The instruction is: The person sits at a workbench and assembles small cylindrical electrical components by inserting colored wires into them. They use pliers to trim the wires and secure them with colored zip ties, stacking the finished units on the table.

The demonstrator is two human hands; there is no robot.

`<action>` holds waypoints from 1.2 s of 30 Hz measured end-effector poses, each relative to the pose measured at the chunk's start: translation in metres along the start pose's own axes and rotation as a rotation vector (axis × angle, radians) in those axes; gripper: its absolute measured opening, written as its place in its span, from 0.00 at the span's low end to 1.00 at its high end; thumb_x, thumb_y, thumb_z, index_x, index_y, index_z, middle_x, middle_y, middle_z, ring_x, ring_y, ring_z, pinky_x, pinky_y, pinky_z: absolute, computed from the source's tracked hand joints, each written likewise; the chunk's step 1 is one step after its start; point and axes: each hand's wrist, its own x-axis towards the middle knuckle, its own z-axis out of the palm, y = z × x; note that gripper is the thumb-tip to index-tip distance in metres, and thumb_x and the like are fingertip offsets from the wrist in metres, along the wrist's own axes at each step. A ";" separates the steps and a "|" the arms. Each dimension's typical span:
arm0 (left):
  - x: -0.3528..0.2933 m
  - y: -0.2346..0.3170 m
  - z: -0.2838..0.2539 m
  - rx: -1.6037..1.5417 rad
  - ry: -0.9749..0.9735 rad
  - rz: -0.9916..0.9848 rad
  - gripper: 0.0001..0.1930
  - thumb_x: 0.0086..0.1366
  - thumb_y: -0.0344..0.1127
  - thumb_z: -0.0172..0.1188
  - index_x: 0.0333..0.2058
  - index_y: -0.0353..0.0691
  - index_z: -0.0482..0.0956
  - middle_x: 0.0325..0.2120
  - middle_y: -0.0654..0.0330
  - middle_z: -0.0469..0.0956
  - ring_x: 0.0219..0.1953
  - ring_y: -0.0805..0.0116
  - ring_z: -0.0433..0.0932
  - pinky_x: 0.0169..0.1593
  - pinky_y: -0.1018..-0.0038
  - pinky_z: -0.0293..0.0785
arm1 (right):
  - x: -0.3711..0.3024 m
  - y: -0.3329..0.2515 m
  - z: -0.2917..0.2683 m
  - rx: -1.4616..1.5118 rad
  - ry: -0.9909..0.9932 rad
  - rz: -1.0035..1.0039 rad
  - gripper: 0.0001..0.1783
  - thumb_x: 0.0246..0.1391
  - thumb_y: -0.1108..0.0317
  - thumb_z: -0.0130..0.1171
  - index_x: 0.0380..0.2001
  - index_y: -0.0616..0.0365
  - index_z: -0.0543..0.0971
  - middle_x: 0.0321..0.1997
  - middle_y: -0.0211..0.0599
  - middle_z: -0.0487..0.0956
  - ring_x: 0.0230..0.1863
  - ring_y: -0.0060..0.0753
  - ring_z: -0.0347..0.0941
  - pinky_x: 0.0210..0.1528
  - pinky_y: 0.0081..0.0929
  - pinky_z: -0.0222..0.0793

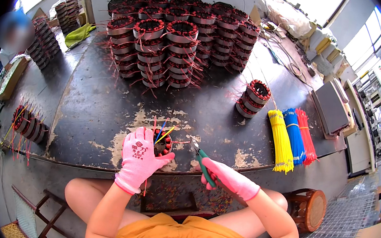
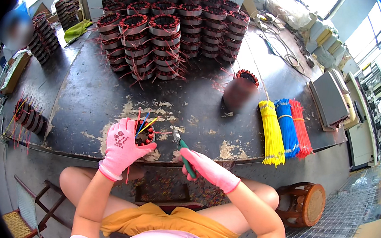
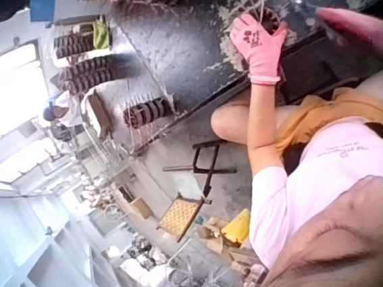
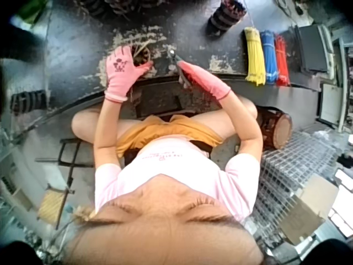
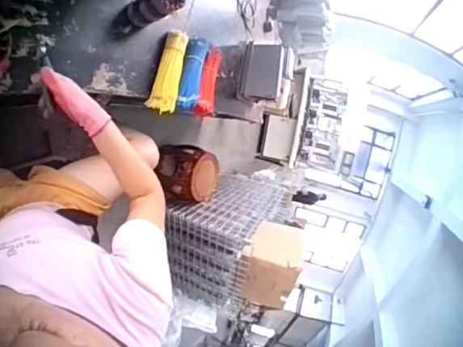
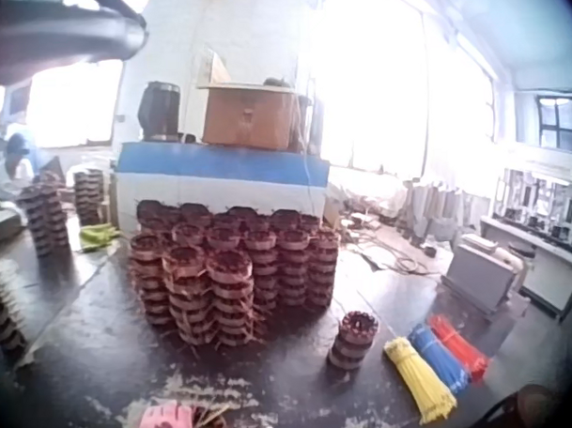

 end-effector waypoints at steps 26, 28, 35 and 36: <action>-0.073 -0.223 -0.071 0.143 0.048 -0.411 0.48 0.43 0.50 0.79 0.62 0.37 0.71 0.59 0.46 0.70 0.57 0.43 0.73 0.62 0.55 0.68 | 0.100 -0.026 0.074 -1.364 0.008 -1.130 0.40 0.66 0.45 0.52 0.72 0.59 0.61 0.77 0.50 0.59 0.78 0.51 0.51 0.80 0.49 0.41; -0.073 -0.222 -0.067 0.137 0.062 -0.376 0.48 0.43 0.48 0.78 0.62 0.37 0.70 0.59 0.45 0.70 0.57 0.42 0.72 0.62 0.55 0.68 | 0.075 -0.010 0.041 -1.429 -0.106 -1.048 0.40 0.66 0.44 0.51 0.72 0.57 0.61 0.77 0.49 0.59 0.78 0.51 0.52 0.80 0.49 0.41; -0.059 -0.222 -0.075 0.137 -0.003 -0.331 0.46 0.43 0.50 0.78 0.60 0.36 0.70 0.56 0.48 0.74 0.53 0.45 0.76 0.56 0.57 0.74 | 0.141 -0.065 -0.088 -1.512 0.310 -1.028 0.37 0.64 0.44 0.52 0.68 0.59 0.67 0.74 0.51 0.64 0.74 0.55 0.58 0.77 0.49 0.47; -0.055 -0.220 -0.076 0.145 -0.005 -0.333 0.47 0.43 0.50 0.78 0.60 0.36 0.70 0.55 0.49 0.74 0.53 0.46 0.77 0.55 0.57 0.74 | 0.156 -0.069 -0.103 -1.484 0.415 -1.036 0.36 0.64 0.45 0.52 0.67 0.59 0.68 0.73 0.51 0.65 0.74 0.55 0.59 0.77 0.48 0.48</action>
